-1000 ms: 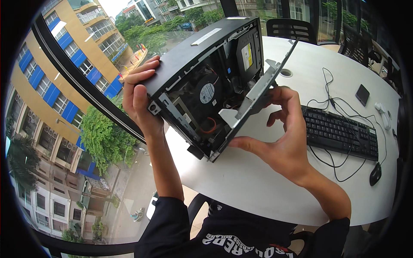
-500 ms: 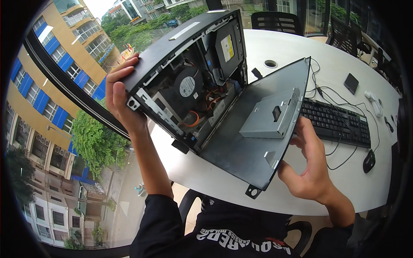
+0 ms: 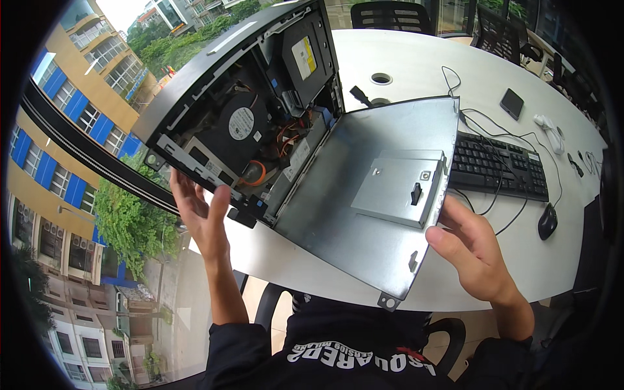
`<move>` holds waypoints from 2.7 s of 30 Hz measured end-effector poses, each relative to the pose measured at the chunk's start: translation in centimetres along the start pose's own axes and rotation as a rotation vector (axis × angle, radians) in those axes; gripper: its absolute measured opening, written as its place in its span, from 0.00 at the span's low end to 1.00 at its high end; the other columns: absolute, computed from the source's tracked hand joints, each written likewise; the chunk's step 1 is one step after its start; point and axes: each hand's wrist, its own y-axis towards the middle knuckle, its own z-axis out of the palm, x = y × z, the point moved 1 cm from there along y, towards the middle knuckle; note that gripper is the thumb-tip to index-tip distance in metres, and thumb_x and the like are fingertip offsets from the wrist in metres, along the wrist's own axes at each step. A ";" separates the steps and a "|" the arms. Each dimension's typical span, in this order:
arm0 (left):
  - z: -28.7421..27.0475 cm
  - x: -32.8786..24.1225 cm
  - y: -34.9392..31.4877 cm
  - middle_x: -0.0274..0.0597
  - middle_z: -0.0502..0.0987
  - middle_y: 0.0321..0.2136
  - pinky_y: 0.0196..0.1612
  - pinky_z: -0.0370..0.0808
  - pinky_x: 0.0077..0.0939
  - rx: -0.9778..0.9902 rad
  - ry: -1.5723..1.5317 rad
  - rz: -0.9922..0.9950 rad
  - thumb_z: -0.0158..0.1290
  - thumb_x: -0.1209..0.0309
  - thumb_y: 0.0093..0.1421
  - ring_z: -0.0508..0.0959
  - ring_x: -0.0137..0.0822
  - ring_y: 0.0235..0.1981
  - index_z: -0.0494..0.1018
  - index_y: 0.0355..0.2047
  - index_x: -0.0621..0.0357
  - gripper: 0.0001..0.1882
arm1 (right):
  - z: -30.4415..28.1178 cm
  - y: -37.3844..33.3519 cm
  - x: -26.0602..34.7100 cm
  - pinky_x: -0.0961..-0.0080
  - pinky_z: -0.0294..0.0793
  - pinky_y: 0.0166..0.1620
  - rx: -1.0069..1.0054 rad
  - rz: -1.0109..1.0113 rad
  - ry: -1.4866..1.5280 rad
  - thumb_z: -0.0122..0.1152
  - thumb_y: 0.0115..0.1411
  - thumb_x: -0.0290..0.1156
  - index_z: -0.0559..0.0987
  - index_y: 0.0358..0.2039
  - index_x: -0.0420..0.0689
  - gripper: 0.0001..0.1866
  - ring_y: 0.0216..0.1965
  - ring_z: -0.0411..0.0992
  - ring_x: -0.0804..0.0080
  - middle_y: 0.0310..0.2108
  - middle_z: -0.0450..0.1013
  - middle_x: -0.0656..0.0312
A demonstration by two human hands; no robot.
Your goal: The person is disassembling a computer, removing internal components like the DVD drive and disconnecting cables.
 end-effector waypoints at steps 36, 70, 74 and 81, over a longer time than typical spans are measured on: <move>-6.9 13.9 14.9 0.45 0.75 0.58 0.68 0.66 0.36 0.356 -0.175 -0.236 0.72 0.73 0.49 0.74 0.42 0.61 0.65 0.67 0.65 0.45 | 17.6 2.1 -7.3 0.72 0.83 0.52 -0.128 0.064 0.520 0.70 0.68 0.31 0.72 0.57 0.32 0.24 0.48 0.83 0.70 0.46 0.84 0.51; -4.1 13.5 11.7 0.52 0.78 0.55 0.59 0.80 0.34 0.231 -0.179 -0.238 0.62 0.58 0.63 0.81 0.40 0.54 0.66 0.64 0.69 0.36 | 19.2 0.5 -10.2 0.65 0.89 0.49 -0.111 0.130 0.749 0.58 0.72 0.22 0.67 0.55 0.29 0.16 0.49 0.81 0.64 0.49 0.77 0.47; -4.5 14.1 11.9 0.52 0.77 0.55 0.60 0.80 0.35 0.233 -0.170 -0.249 0.62 0.59 0.64 0.81 0.40 0.54 0.66 0.64 0.69 0.35 | 19.2 -0.1 -11.4 0.59 0.91 0.45 -0.109 0.163 0.728 0.54 0.72 0.20 0.67 0.58 0.26 0.17 0.51 0.81 0.54 0.52 0.77 0.42; -4.3 13.7 11.5 0.49 0.76 0.56 0.60 0.80 0.36 0.200 -0.177 -0.270 0.60 0.60 0.64 0.79 0.39 0.56 0.66 0.65 0.66 0.34 | 18.2 -0.8 -12.5 0.62 0.85 0.56 -0.050 0.130 0.887 0.58 0.72 0.20 0.67 0.58 0.31 0.18 0.55 0.78 0.65 0.54 0.75 0.49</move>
